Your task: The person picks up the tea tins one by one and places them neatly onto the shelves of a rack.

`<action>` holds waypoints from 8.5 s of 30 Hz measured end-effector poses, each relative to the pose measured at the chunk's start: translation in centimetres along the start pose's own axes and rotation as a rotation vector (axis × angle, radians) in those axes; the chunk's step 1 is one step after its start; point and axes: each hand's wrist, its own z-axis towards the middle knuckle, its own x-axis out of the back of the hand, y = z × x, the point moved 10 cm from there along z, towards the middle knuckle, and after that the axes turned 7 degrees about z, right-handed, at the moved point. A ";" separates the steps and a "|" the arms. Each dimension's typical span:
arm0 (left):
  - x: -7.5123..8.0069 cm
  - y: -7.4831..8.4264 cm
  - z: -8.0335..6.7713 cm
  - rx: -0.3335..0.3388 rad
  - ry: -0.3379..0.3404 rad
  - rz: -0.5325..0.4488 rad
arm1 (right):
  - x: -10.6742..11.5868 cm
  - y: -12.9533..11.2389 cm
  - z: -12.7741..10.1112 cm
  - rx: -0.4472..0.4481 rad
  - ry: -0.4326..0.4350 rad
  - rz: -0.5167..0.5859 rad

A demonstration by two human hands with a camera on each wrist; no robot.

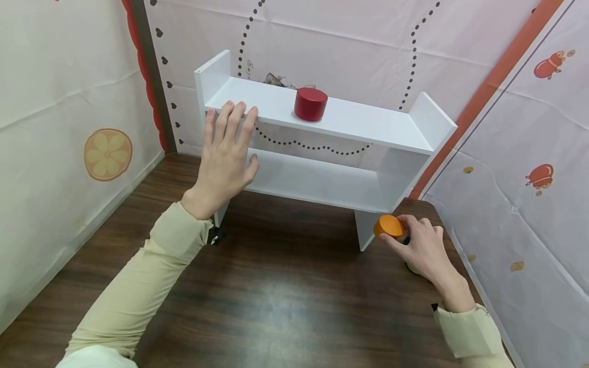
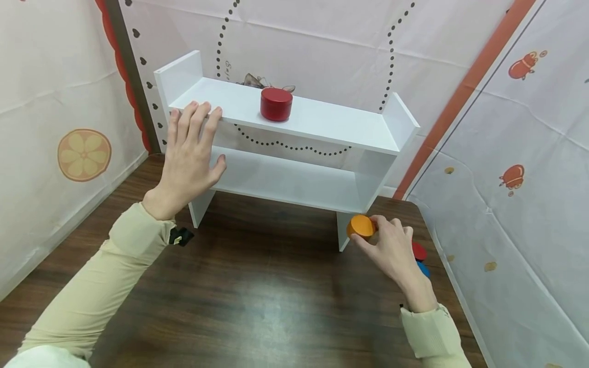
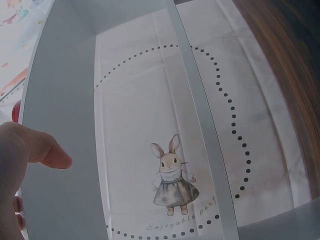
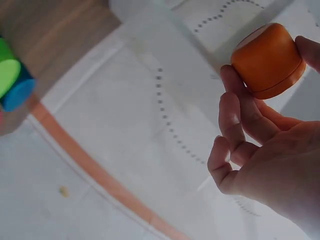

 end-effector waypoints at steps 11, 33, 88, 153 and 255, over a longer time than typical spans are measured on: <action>-0.2 0.0 0.1 -0.002 -0.008 -0.013 | 3.6 -6.6 3.0 0.164 0.049 0.108; 0.0 -0.1 -0.2 -0.006 -0.008 -0.009 | 11.3 -13.6 10.6 0.225 0.182 0.308; -0.2 -0.1 -0.1 0.013 -0.007 -0.008 | 0.0 8.2 -4.0 -0.375 0.019 -0.066; -0.2 0.0 0.2 0.012 -0.004 -0.002 | 1.5 2.5 0.1 -0.238 -0.018 0.081; -0.5 -0.3 0.3 0.030 -0.005 -0.005 | -7.1 17.9 0.6 -0.528 -0.293 0.239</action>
